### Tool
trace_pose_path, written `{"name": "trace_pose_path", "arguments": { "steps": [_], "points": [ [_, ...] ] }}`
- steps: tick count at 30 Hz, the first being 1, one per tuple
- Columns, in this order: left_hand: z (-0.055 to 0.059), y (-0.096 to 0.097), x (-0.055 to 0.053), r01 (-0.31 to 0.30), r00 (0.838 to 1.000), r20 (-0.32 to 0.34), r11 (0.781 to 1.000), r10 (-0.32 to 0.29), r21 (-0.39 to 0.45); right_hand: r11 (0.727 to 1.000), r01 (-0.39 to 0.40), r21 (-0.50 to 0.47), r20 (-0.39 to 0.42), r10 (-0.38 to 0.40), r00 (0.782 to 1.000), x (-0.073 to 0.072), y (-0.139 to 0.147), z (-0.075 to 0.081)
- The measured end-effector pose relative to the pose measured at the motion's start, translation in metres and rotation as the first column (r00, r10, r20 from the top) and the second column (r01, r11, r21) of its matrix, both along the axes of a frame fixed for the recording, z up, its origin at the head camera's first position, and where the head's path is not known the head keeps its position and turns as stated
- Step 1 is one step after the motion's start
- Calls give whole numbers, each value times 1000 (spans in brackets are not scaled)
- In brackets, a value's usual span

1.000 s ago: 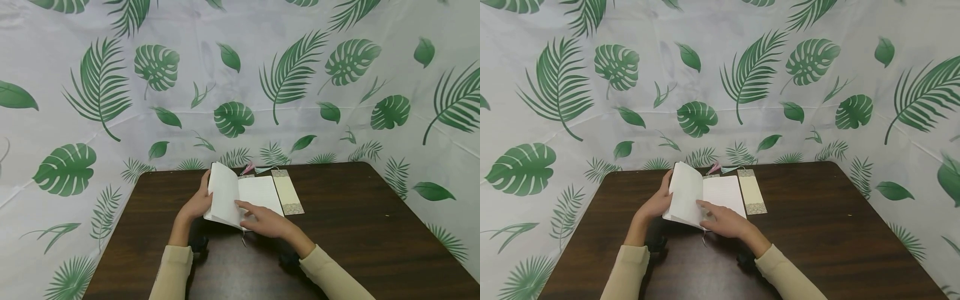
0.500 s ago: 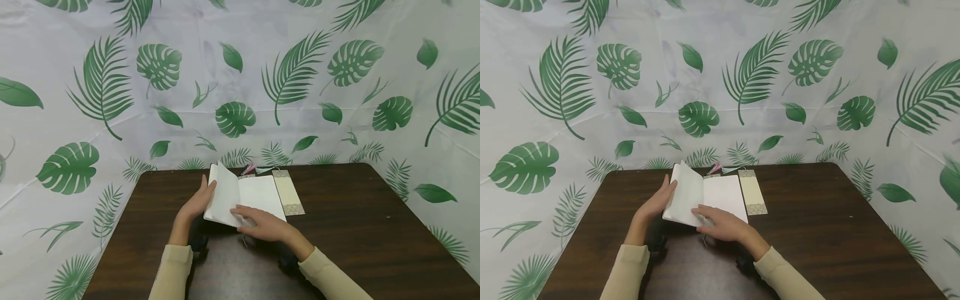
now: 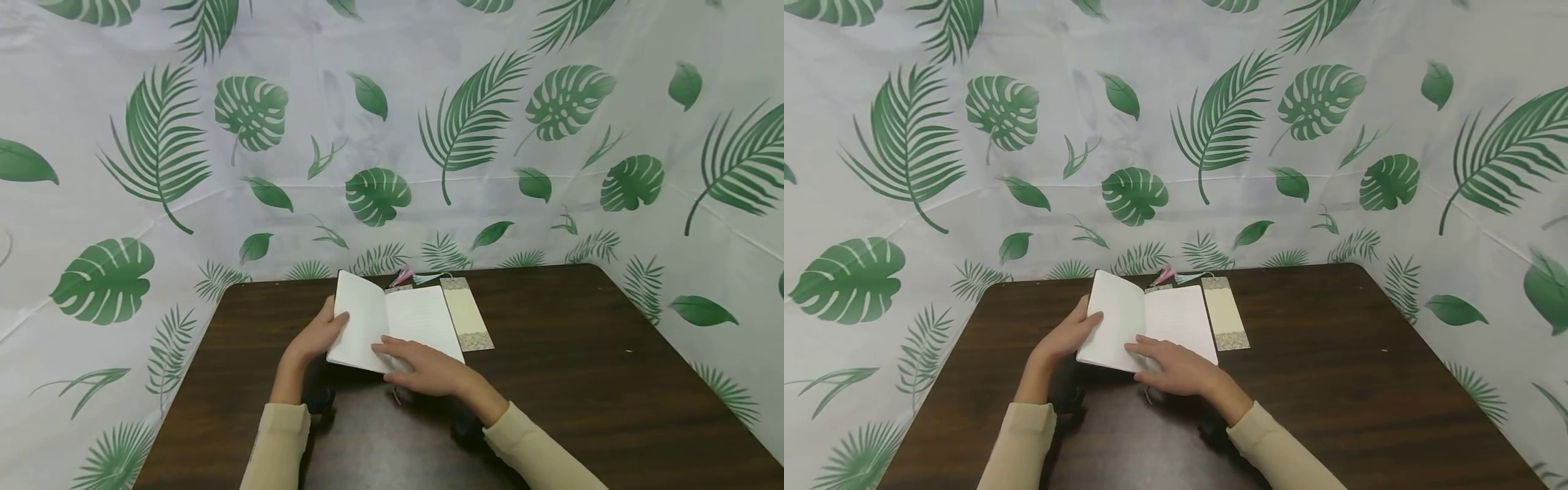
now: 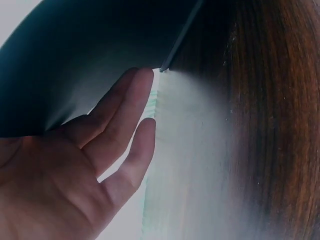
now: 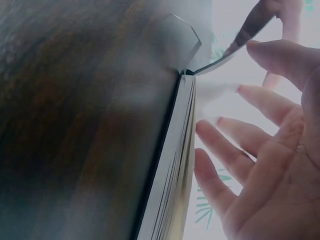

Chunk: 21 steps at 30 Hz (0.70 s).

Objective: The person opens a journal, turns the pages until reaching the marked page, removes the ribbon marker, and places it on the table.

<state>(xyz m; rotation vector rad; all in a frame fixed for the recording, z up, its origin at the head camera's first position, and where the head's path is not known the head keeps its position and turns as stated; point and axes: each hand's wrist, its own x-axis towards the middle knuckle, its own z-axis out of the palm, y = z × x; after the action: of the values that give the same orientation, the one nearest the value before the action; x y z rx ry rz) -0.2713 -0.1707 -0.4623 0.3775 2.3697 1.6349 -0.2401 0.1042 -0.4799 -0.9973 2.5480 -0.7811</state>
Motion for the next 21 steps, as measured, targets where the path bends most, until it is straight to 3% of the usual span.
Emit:
{"name": "trace_pose_path", "arguments": {
  "steps": [8,21],
  "points": [
    [-3,-2,-2,1,1000,-6,1000,-1,1,999,10,33,29,-11,1000,-5,6,3],
    [-5,-2,0,16,1000,-11,1000,-16,25,983,51,177,-57,-42,998,-15,30,4]
  ]
}}
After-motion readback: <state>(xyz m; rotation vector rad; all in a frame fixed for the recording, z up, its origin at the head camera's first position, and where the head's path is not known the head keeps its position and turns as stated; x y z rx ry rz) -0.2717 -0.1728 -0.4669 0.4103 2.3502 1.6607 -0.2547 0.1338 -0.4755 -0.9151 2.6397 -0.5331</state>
